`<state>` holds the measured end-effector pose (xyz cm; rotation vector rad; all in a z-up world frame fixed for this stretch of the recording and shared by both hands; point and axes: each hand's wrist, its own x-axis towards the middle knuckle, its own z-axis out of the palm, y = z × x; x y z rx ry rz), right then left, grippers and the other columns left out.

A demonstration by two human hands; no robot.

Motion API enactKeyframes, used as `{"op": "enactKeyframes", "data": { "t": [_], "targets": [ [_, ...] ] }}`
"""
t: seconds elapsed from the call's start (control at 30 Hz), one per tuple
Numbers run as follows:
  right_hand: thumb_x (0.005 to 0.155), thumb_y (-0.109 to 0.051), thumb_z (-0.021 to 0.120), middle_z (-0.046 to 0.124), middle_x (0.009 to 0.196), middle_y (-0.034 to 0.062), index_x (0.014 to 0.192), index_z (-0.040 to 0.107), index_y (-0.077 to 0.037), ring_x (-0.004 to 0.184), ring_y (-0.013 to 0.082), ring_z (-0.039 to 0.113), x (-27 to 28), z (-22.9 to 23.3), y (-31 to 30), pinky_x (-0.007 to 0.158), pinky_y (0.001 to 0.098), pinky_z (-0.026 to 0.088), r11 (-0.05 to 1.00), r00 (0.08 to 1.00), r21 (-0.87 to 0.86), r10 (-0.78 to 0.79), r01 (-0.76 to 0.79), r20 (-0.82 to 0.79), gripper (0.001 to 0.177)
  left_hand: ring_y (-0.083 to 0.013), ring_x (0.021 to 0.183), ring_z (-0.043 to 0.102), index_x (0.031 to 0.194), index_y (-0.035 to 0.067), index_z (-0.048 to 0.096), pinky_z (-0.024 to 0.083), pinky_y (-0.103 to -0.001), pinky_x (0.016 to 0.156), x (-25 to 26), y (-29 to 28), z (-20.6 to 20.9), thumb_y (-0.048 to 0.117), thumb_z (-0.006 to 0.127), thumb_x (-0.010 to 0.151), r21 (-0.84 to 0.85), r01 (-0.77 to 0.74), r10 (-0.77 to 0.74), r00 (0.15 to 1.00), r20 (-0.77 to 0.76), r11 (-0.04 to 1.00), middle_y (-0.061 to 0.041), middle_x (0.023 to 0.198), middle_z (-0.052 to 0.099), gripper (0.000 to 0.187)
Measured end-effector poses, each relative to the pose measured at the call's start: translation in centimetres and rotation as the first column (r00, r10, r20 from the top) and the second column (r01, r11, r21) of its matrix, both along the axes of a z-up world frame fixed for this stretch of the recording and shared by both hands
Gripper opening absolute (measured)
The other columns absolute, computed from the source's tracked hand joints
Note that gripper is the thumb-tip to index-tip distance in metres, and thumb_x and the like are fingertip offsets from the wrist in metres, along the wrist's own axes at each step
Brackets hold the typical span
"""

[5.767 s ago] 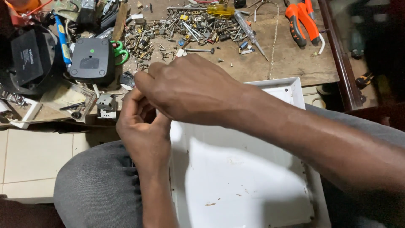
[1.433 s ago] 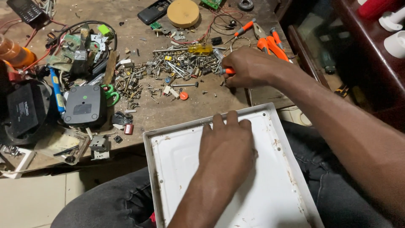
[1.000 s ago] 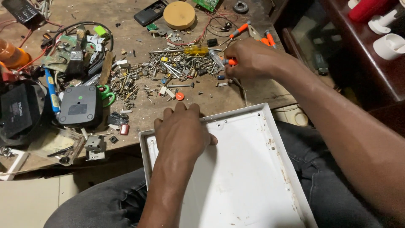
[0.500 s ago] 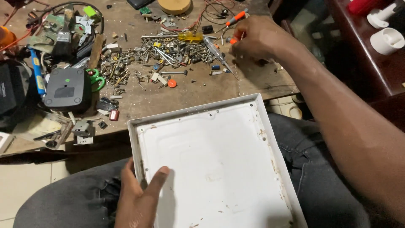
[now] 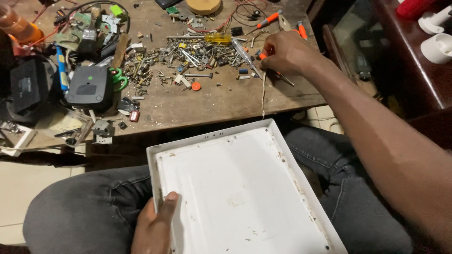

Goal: The person uses a screwdriver to secure screws into the frame of a white electronic panel and then places various circuit boards and components into the enclosure.

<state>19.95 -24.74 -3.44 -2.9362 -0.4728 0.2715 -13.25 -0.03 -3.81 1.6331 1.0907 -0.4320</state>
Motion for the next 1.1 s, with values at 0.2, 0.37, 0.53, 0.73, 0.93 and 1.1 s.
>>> {"op": "enactKeyframes", "data": {
  "t": [0.2, 0.37, 0.53, 0.73, 0.93, 1.1],
  "targets": [
    [0.096, -0.029, 0.075, 0.068, 0.112, 0.0140, 0.107, 0.067, -0.009, 0.094, 0.0284, 0.061, -2.8, 3.3, 2.3, 0.074, 0.0457, 0.045, 0.990, 0.982, 0.045, -0.126, 0.133, -0.139, 0.024, -0.0256, 0.131, 0.064, 0.145, 0.013, 0.061, 0.044, -0.039, 0.111, 1.3, 0.2, -0.4, 0.049, 0.055, 0.090, -0.089, -0.024, 0.016, 0.996, -0.089, 0.996, -0.008, 0.140, 0.071, 0.065],
    [0.096, -0.032, 0.073, 0.068, 0.111, 0.0137, 0.106, 0.068, -0.011, 0.094, 0.0287, 0.061, -3.2, 3.8, 2.3, 0.071, 0.0460, 0.044, 0.996, 0.989, 0.020, -0.086, 0.089, -0.122, 0.024, -0.0248, 0.132, 0.062, 0.142, 0.012, 0.062, 0.043, -0.038, 0.109, 2.5, 0.0, -2.1, 0.049, 0.059, 0.085, -0.075, -0.029, 0.029, 1.000, -0.005, 0.997, -0.007, 0.141, 0.069, 0.068],
    [0.094, -0.031, 0.073, 0.071, 0.090, 0.0098, 0.100, 0.068, -0.012, 0.078, 0.0244, 0.061, -3.8, 4.2, 1.6, 0.063, 0.0430, 0.041, 0.997, 0.987, 0.033, -0.059, 0.064, -0.151, 0.021, -0.0290, 0.154, 0.036, 0.162, 0.012, 0.028, 0.032, -0.047, 0.122, 3.0, 0.3, -3.4, 0.060, 0.060, 0.079, -0.054, 0.014, -0.015, 1.000, -0.024, 0.998, -0.008, 0.168, 0.032, 0.101],
    [0.102, -0.028, 0.071, 0.070, 0.092, 0.0107, 0.098, 0.069, -0.010, 0.073, 0.0265, 0.061, -3.9, 3.3, 1.6, 0.061, 0.0488, 0.043, 0.988, 0.996, 0.141, 0.065, -0.056, -0.063, 0.019, -0.0316, 0.153, 0.036, 0.162, 0.013, 0.027, 0.032, -0.050, 0.122, 2.7, -0.1, -2.5, 0.058, 0.060, 0.080, -0.047, -0.003, 0.003, 1.000, 0.007, 0.999, -0.010, 0.167, 0.032, 0.099],
    [0.105, -0.023, 0.066, 0.072, 0.091, 0.0086, 0.100, 0.071, -0.008, 0.081, 0.0204, 0.064, -3.5, 2.4, 5.5, 0.068, 0.0373, 0.048, 0.898, 0.981, 0.395, 0.165, -0.191, 0.098, 0.016, -0.0192, 0.097, 0.064, 0.111, 0.004, 0.075, 0.046, -0.036, 0.088, 1.9, 0.6, -4.9, 0.046, 0.057, 0.096, 0.084, 0.005, -0.018, 0.988, 0.154, 0.996, -0.007, 0.100, 0.074, 0.047],
    [0.108, -0.021, 0.054, 0.062, 0.098, 0.0118, 0.103, 0.068, -0.005, 0.091, 0.0277, 0.057, -0.6, 1.5, 11.2, 0.076, 0.0427, 0.046, 0.797, 0.847, 0.298, 0.456, -0.525, 0.273, 0.022, -0.0206, 0.101, 0.069, 0.118, 0.005, 0.074, 0.049, -0.037, 0.089, 2.5, 0.9, -6.0, 0.049, 0.054, 0.094, 0.123, 0.041, -0.066, 0.976, 0.207, 0.992, -0.010, 0.104, 0.079, 0.054]
  ]
}}
